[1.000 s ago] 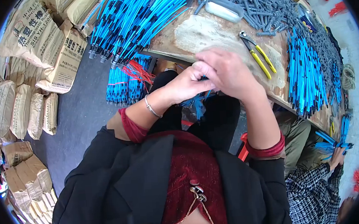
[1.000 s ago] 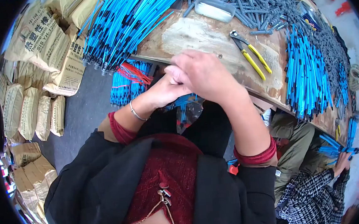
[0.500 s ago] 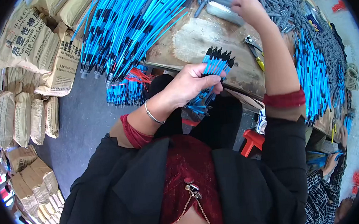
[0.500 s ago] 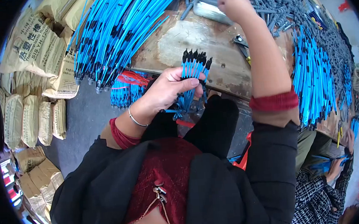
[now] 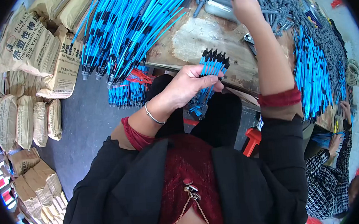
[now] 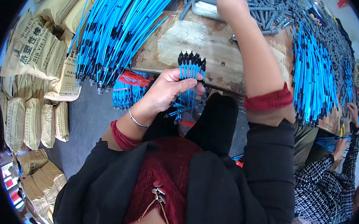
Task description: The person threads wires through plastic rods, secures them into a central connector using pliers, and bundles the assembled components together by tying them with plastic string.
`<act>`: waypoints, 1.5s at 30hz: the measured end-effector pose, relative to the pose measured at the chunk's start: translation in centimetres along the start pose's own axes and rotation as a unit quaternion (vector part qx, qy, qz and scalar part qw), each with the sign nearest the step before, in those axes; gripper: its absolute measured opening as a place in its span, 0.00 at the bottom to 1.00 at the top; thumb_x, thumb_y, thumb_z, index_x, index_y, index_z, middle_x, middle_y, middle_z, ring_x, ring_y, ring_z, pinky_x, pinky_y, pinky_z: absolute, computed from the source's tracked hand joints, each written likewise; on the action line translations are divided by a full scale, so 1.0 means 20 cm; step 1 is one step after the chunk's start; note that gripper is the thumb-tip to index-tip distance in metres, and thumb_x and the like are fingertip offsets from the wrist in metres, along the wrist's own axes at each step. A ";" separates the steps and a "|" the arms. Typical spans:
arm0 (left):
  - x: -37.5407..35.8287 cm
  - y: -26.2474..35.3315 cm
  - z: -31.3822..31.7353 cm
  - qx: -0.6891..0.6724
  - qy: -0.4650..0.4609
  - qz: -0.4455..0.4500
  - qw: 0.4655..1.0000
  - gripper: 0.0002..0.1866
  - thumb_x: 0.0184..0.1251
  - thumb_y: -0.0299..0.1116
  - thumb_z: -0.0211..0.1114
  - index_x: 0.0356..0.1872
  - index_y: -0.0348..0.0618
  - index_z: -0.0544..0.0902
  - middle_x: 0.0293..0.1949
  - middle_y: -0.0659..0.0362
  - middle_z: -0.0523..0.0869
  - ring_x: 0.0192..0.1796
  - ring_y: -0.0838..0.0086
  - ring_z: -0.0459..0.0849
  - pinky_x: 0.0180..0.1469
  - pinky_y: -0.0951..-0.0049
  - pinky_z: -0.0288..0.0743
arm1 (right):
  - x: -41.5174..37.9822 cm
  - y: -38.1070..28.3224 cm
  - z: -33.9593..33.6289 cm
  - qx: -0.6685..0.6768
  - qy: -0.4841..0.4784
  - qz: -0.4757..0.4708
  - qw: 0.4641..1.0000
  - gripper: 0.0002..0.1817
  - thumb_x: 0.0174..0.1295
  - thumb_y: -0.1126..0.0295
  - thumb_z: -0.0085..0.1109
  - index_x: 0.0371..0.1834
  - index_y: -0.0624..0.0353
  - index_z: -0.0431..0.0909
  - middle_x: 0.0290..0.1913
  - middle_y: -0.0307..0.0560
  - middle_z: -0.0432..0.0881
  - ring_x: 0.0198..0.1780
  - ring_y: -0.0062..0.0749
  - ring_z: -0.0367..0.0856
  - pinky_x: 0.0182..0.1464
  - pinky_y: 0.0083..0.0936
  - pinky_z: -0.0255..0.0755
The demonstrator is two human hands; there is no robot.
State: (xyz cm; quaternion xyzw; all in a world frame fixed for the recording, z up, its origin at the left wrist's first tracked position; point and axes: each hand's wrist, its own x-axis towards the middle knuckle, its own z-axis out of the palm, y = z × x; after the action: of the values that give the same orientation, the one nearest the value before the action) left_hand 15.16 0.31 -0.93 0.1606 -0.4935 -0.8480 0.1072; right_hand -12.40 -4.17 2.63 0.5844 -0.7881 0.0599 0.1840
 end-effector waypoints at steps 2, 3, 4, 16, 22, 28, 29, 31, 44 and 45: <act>-0.01 0.00 0.01 0.003 0.002 0.015 1.000 0.09 0.64 0.27 0.58 0.43 0.37 0.79 0.34 0.56 0.84 0.39 0.73 0.83 0.44 0.72 0.76 | -0.11 -0.04 -0.12 0.171 0.092 0.046 0.980 0.09 0.57 0.68 0.51 0.33 0.59 0.79 0.30 0.52 0.82 0.33 0.42 0.81 0.36 0.35 0.74; -0.01 0.00 0.02 0.004 0.003 0.021 1.000 0.09 0.64 0.27 0.58 0.44 0.37 0.79 0.34 0.56 0.84 0.39 0.73 0.83 0.44 0.72 0.77 | -0.20 -0.07 -0.22 0.254 0.136 0.068 0.955 0.09 0.57 0.68 0.52 0.34 0.60 0.79 0.28 0.50 0.82 0.31 0.39 0.81 0.35 0.33 0.73; -0.02 -0.01 0.03 0.011 0.012 0.019 1.000 0.10 0.64 0.27 0.58 0.44 0.37 0.79 0.34 0.55 0.84 0.39 0.73 0.83 0.44 0.72 0.77 | -0.31 -0.13 -0.34 0.362 0.090 0.094 0.923 0.07 0.57 0.69 0.52 0.31 0.62 0.78 0.27 0.49 0.81 0.29 0.40 0.80 0.34 0.32 0.72; -0.01 -0.05 0.10 0.018 0.052 0.050 0.997 0.12 0.64 0.30 0.60 0.46 0.35 0.78 0.35 0.55 0.84 0.40 0.72 0.83 0.45 0.71 0.77 | -0.95 -0.40 -0.56 0.342 0.156 0.061 0.925 0.13 0.48 0.85 0.56 0.39 0.62 0.79 0.34 0.49 0.74 0.33 0.37 0.76 0.34 0.28 0.71; -0.02 -0.05 0.09 0.025 0.047 0.056 0.997 0.13 0.63 0.31 0.61 0.46 0.36 0.78 0.36 0.55 0.84 0.40 0.71 0.83 0.46 0.70 0.77 | -0.93 -0.42 -0.57 0.325 0.154 0.059 0.931 0.14 0.48 0.85 0.56 0.39 0.60 0.80 0.33 0.48 0.73 0.32 0.36 0.76 0.32 0.29 0.71; -0.02 -0.03 0.09 0.031 0.051 0.051 0.997 0.12 0.65 0.31 0.59 0.45 0.35 0.78 0.35 0.57 0.85 0.38 0.76 0.82 0.45 0.74 0.76 | -0.93 -0.43 -0.57 0.302 0.161 0.067 0.937 0.10 0.53 0.83 0.56 0.39 0.62 0.80 0.32 0.48 0.74 0.32 0.34 0.75 0.33 0.24 0.70; -0.02 -0.03 0.10 0.038 0.052 0.052 0.997 0.12 0.65 0.31 0.59 0.45 0.35 0.79 0.35 0.57 0.85 0.38 0.76 0.82 0.45 0.74 0.75 | -0.92 -0.43 -0.57 0.298 0.161 0.067 0.938 0.11 0.53 0.83 0.57 0.39 0.62 0.80 0.32 0.48 0.74 0.32 0.34 0.76 0.33 0.24 0.70; -0.02 -0.04 0.10 0.045 0.052 0.056 0.996 0.12 0.65 0.31 0.59 0.45 0.35 0.79 0.34 0.57 0.85 0.38 0.77 0.82 0.45 0.75 0.75 | -0.93 -0.43 -0.57 0.293 0.165 0.066 0.939 0.11 0.53 0.83 0.57 0.39 0.62 0.80 0.33 0.48 0.75 0.32 0.34 0.76 0.33 0.25 0.70; -0.02 -0.05 0.09 0.057 0.056 0.065 0.995 0.13 0.65 0.31 0.60 0.48 0.36 0.78 0.36 0.55 0.84 0.41 0.73 0.83 0.46 0.72 0.76 | -0.93 -0.46 -0.56 0.256 0.183 0.057 0.947 0.16 0.44 0.84 0.56 0.38 0.61 0.80 0.33 0.47 0.74 0.33 0.38 0.76 0.34 0.30 0.72; -0.02 -0.05 0.08 0.061 0.055 0.062 0.995 0.15 0.64 0.31 0.60 0.49 0.36 0.77 0.37 0.55 0.84 0.42 0.71 0.83 0.46 0.70 0.77 | -0.94 -0.46 -0.56 0.257 0.184 0.058 0.947 0.16 0.44 0.84 0.56 0.38 0.61 0.80 0.33 0.47 0.74 0.33 0.38 0.76 0.34 0.30 0.72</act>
State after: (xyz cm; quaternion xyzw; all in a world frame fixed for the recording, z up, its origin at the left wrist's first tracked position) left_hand 14.88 2.28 -0.97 0.1826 -0.5467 -0.7980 0.1761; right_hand 3.46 13.21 5.07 0.5441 -0.7309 0.3771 0.1658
